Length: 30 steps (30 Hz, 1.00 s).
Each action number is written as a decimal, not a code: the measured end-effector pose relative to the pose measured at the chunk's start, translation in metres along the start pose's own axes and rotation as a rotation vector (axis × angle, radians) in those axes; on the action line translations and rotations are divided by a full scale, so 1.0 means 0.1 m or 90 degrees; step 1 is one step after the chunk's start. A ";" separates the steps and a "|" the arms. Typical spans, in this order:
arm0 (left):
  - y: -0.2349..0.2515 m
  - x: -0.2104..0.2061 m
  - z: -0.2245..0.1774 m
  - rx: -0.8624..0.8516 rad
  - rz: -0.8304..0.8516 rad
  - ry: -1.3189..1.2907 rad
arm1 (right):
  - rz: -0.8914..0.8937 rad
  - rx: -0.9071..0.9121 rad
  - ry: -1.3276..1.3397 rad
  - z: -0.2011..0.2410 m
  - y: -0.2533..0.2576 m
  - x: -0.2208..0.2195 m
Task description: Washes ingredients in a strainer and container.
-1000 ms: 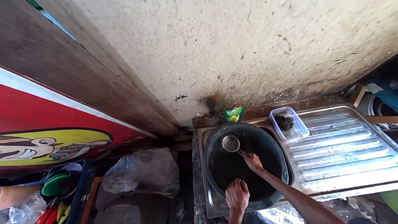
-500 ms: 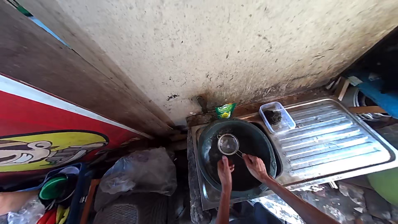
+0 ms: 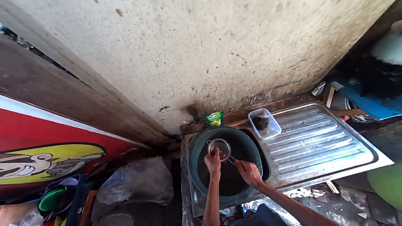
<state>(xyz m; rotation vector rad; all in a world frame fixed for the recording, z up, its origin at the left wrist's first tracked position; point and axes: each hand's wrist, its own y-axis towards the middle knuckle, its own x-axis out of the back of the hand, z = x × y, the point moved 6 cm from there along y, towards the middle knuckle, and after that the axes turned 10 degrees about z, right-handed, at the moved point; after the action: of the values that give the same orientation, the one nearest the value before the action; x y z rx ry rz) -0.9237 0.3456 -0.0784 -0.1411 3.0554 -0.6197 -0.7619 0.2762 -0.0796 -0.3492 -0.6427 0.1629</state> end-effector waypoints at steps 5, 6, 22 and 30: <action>-0.15 -0.11 0.14 0.007 -0.041 -0.091 | 0.081 -0.036 0.014 -0.02 -0.07 -0.04; -0.16 -0.09 0.16 0.031 -0.053 -0.072 | 0.093 -0.036 0.019 -0.03 -0.10 -0.07; -0.38 -0.09 -0.33 -0.044 -0.086 0.002 | 0.029 0.095 0.156 0.09 -0.25 0.04; -0.51 -0.15 -0.34 -0.038 0.017 0.139 | 0.007 0.050 0.089 0.02 -0.28 0.25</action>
<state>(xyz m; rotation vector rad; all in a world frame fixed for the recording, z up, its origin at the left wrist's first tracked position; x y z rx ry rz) -0.9063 0.3137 -0.0271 -0.0353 3.2809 -0.5781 -0.7418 0.2575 -0.0542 -0.2859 -0.4955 0.1722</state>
